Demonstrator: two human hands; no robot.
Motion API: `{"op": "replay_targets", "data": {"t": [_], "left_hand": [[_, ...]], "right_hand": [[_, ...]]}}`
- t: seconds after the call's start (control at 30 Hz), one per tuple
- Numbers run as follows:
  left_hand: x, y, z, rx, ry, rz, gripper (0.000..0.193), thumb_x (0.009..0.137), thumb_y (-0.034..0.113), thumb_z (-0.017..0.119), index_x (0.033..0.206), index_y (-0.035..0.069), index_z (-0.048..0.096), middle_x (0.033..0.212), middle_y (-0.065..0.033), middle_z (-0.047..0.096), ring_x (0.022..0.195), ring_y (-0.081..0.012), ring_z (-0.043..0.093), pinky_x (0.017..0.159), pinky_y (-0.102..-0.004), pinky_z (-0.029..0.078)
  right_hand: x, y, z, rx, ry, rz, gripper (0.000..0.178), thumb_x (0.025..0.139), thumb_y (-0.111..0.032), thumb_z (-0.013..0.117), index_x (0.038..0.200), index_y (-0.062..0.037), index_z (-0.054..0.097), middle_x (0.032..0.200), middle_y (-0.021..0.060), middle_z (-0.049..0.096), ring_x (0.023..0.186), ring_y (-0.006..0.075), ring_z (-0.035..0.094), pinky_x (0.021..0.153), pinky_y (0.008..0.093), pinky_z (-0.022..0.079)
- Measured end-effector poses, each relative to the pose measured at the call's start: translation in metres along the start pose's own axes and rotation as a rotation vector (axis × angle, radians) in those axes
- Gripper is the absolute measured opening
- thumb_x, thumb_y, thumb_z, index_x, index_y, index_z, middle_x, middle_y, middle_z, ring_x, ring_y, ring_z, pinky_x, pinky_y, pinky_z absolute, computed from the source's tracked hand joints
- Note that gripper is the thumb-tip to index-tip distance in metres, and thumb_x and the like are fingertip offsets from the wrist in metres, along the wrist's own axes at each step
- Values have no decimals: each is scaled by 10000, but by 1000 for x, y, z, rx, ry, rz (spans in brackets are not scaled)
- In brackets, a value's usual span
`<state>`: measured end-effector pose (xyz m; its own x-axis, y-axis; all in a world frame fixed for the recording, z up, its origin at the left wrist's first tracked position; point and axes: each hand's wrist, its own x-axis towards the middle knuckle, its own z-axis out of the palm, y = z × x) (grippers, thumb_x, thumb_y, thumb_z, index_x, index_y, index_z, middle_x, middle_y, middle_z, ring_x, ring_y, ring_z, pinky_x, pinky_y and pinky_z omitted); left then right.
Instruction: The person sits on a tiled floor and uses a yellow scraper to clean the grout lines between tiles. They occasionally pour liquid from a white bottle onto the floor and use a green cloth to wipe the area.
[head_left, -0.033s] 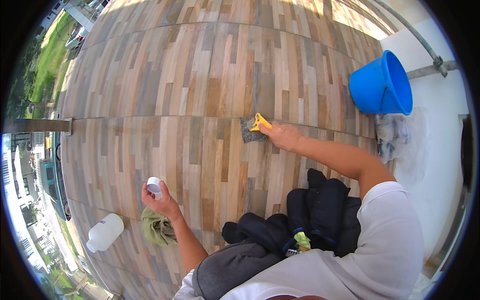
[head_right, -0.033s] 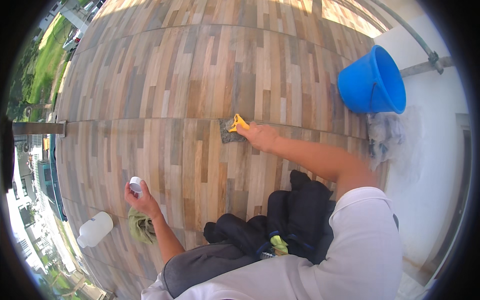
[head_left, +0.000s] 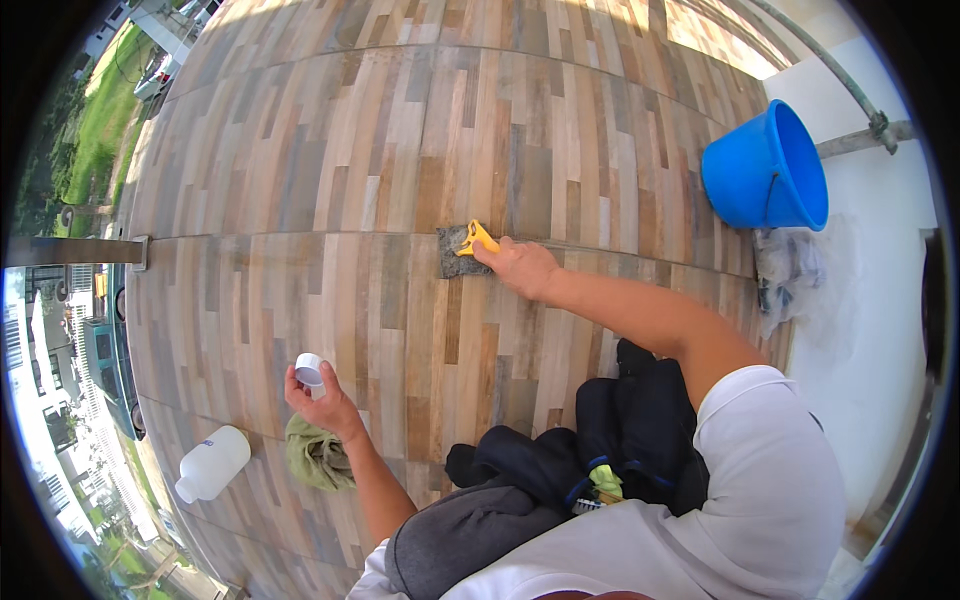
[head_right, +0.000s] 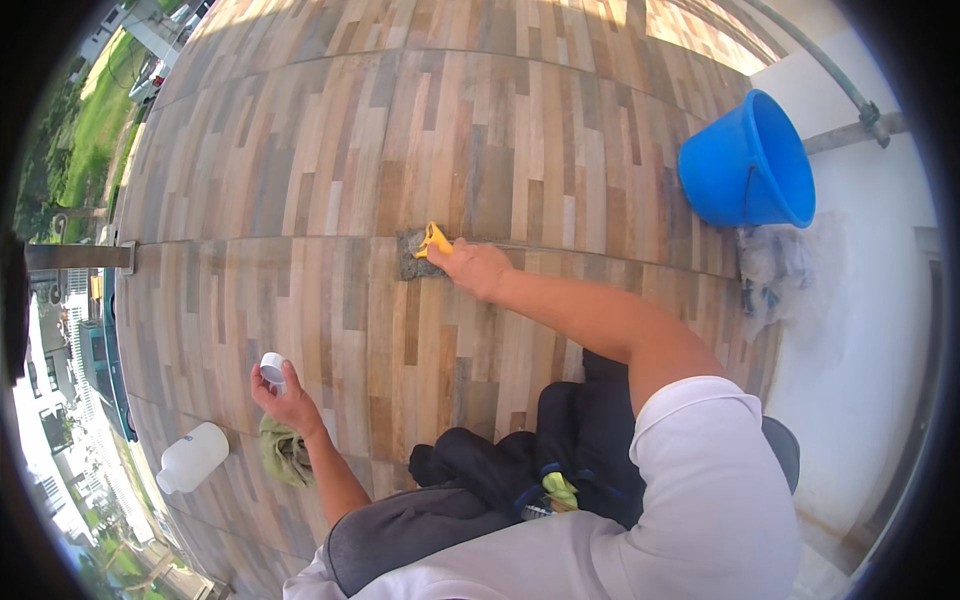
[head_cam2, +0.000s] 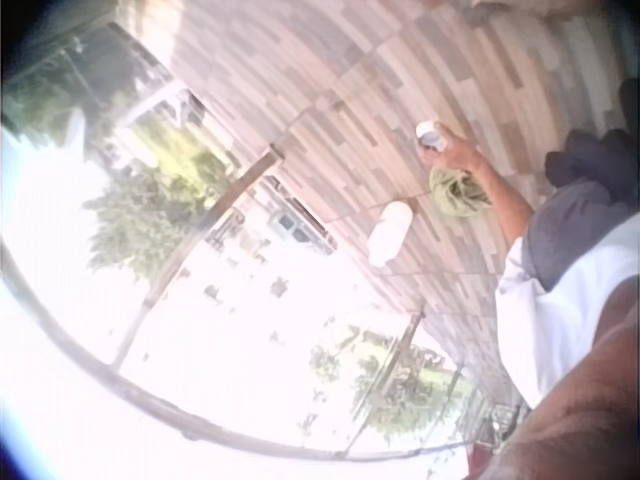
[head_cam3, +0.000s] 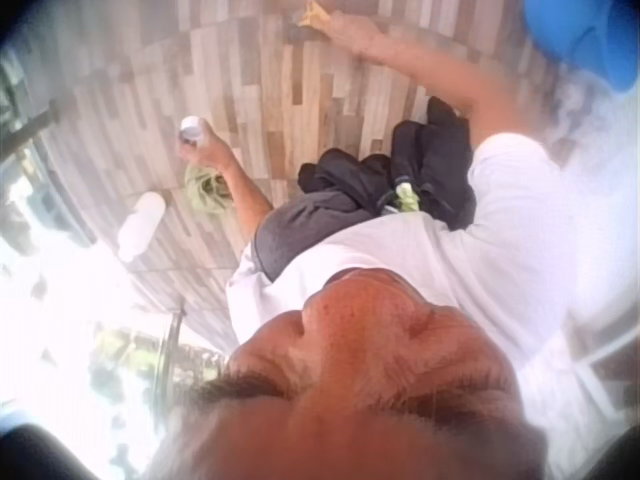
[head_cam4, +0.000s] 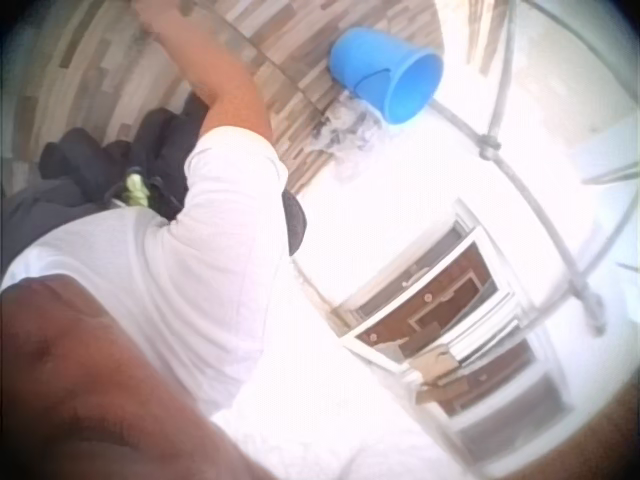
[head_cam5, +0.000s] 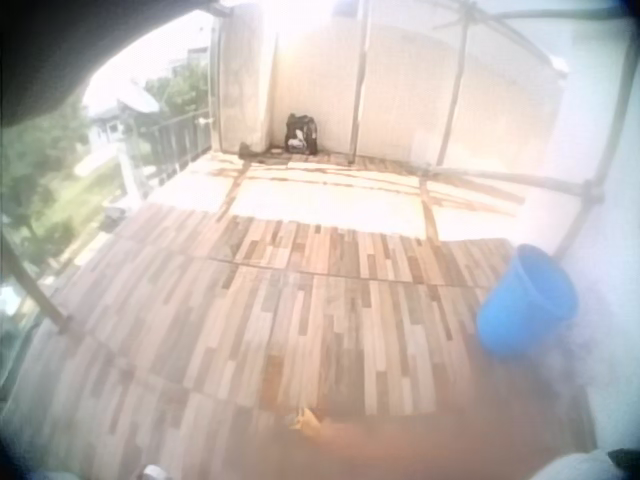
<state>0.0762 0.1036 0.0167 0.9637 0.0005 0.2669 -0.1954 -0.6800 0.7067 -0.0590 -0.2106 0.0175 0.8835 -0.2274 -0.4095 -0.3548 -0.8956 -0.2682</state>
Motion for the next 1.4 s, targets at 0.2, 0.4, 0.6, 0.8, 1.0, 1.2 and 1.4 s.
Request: {"op": "replay_targets", "data": {"t": [0.2,0.4,0.6,0.8,1.0,1.2,1.4], "left_hand": [[7,-4,-6,-199,22,-85,580,776,158,666,1231,-1,344,1131,-140,453,983,-239,496,834,-336,429],[22,-7,-27,-212,183,-201,641,771,157,669,1263,4,287,1143,-165,420,974,-253,500,807,-335,449],[15,-21,-35,-152,215,-208,651,758,181,685,1254,-2,305,1110,-153,409,960,-248,499,799,-330,453],[11,-20,-30,-125,203,-152,636,761,187,684,1248,-3,321,1093,-141,407,935,-240,496,780,-326,455],[11,-2,-22,-209,160,-134,654,758,189,684,1254,-4,304,1101,-142,397,962,-250,476,802,-334,444],[16,-4,-27,-175,194,-147,674,750,197,691,1262,3,296,1117,-152,394,983,-261,465,823,-342,434],[9,-10,-21,-187,189,-149,669,746,187,692,1255,-1,301,1125,-161,399,975,-261,475,809,-347,441]], "right_hand": [[59,-55,8,125,76,-21,402,828,-99,399,1223,-150,345,898,184,541,793,328,592,631,402,486],[-59,66,24,-147,30,67,419,821,-149,423,1231,-217,373,816,154,520,670,314,582,562,407,479],[-148,148,0,-266,-80,51,380,837,-169,445,1214,-197,402,764,147,528,622,307,577,532,398,480],[-26,47,2,-134,-6,-64,357,826,-127,429,1177,-181,389,805,165,551,714,307,601,573,401,483],[88,-74,-7,59,62,-105,362,816,-91,429,1166,-177,392,872,141,586,790,295,606,635,400,490],[50,-43,-6,-11,-48,-109,355,814,-92,425,1156,-180,385,862,157,575,786,301,606,632,402,482],[-104,117,-12,-224,-149,66,304,847,-183,410,1151,-205,406,803,149,537,696,304,590,571,414,462]]}}
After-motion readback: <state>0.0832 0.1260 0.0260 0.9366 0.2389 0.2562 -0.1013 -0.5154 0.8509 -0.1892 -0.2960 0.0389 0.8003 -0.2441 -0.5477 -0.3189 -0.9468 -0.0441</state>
